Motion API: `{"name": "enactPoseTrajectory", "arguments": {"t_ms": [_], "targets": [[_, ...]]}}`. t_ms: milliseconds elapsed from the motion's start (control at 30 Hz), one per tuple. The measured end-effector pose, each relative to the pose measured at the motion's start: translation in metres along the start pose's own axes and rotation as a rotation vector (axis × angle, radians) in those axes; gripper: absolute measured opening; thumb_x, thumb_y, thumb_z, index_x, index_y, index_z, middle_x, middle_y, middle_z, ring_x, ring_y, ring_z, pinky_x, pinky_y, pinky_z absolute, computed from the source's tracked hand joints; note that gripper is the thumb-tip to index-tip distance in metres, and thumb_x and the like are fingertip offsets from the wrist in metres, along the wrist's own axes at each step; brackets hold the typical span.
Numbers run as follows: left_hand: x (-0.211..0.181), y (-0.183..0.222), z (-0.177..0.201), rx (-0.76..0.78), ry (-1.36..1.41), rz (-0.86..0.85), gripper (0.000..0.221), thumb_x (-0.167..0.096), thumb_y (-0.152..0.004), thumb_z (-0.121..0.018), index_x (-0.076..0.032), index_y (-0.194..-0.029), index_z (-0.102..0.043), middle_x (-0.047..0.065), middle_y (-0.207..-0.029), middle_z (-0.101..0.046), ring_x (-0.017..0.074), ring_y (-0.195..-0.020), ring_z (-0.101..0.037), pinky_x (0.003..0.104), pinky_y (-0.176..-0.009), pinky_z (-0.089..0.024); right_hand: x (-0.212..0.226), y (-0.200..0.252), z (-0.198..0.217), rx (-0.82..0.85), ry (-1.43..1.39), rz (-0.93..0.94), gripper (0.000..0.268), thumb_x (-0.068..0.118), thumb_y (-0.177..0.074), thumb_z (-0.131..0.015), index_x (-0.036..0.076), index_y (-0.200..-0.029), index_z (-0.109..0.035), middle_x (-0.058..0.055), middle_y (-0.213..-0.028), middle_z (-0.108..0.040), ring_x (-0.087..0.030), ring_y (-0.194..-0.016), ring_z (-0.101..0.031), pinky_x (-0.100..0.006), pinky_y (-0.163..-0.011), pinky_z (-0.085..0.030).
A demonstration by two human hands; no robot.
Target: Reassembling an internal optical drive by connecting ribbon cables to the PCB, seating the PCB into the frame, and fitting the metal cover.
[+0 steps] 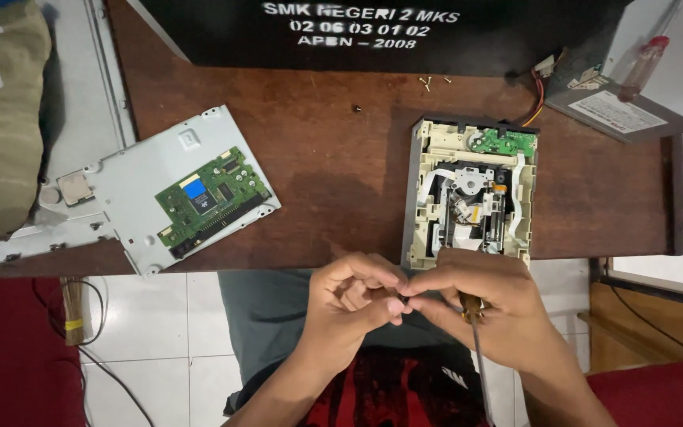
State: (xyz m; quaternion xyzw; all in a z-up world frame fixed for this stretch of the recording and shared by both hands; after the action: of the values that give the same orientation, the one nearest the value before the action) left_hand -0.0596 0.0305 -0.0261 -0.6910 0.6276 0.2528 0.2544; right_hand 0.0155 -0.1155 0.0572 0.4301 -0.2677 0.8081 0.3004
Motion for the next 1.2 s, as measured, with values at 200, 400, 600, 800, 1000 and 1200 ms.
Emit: {"name": "enactPoseTrajectory", "arguments": {"t_ms": [200, 400, 600, 800, 1000, 1200], "targets": [[0.015, 0.002, 0.004, -0.053, 0.126, 0.084, 0.015, 0.000, -0.093, -0.076, 0.000, -0.105, -0.068, 0.015, -0.099, -0.073, 0.0193, -0.081, -0.070, 0.027, -0.065, -0.062, 0.002, 0.002, 0.000, -0.008, 0.037, 0.030, 0.023, 0.015, -0.084, -0.083, 0.016, -0.105, -0.075, 0.004, -0.062, -0.054, -0.009, -0.052, -0.046, -0.023, -0.052, -0.038], [0.012, -0.001, 0.000, 0.024, 0.089, 0.058, 0.016, -0.001, -0.094, -0.076, 0.000, -0.107, -0.068, 0.015, -0.097, -0.070, 0.0172, -0.081, -0.067, 0.027, -0.069, -0.063, 0.010, -0.001, 0.006, 0.049, 0.133, 0.047, 0.014, 0.013, -0.085, -0.079, 0.013, -0.098, -0.074, 0.000, -0.070, -0.068, -0.013, -0.057, -0.063, -0.027, -0.056, -0.049], [0.009, -0.006, -0.007, 0.052, -0.007, 0.148, 0.023, -0.019, -0.095, -0.079, -0.002, -0.108, -0.073, 0.012, -0.100, -0.072, 0.0178, -0.084, -0.069, 0.027, -0.070, -0.064, -0.001, 0.006, 0.009, 0.047, 0.123, 0.007, 0.019, 0.017, -0.081, -0.084, 0.015, -0.098, -0.075, 0.002, -0.072, -0.072, -0.010, -0.056, -0.060, -0.026, -0.054, -0.048], [-0.020, 0.004, -0.029, 0.248, -0.952, -0.469, 0.058, -0.052, -0.094, -0.076, -0.020, -0.141, -0.060, 0.016, -0.149, -0.053, 0.0321, -0.135, -0.062, 0.049, -0.119, -0.053, 0.003, 0.009, 0.013, -0.002, 0.227, -0.053, 0.008, 0.013, -0.087, -0.074, 0.012, -0.095, -0.073, 0.001, -0.080, -0.076, -0.011, -0.067, -0.072, -0.025, -0.061, -0.055], [0.028, 0.029, -0.031, 0.543, -0.912, -0.053, 0.023, -0.030, -0.115, -0.041, -0.025, -0.131, -0.057, -0.001, -0.144, -0.054, 0.0157, -0.139, -0.047, 0.045, -0.123, -0.027, 0.003, 0.025, 0.000, -0.046, 0.180, 0.014, 0.024, 0.007, -0.090, -0.058, 0.011, -0.068, -0.051, -0.001, -0.063, -0.053, -0.016, -0.056, -0.055, -0.034, -0.054, -0.045], [0.051, -0.037, -0.203, 0.594, -1.005, -0.195, 0.025, -0.027, -0.113, -0.046, -0.013, -0.133, -0.051, 0.003, -0.140, -0.052, 0.0242, -0.131, -0.049, 0.048, -0.109, -0.032, -0.028, 0.037, -0.023, 0.410, 0.386, -0.241, 0.036, 0.035, -0.096, -0.065, 0.021, -0.063, -0.060, 0.011, -0.044, -0.047, -0.006, -0.038, -0.052, -0.024, -0.040, -0.046]]}}
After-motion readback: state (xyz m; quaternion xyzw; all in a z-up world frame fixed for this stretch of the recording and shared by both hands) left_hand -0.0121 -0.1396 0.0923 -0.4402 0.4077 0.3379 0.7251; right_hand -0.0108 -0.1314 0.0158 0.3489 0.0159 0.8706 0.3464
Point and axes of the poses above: each hand's wrist, its own y-axis away from the middle knuckle, its own z-axis out of the back of the hand, x = y × z, the point moved 3 cm from there along -y, towards the middle knuckle
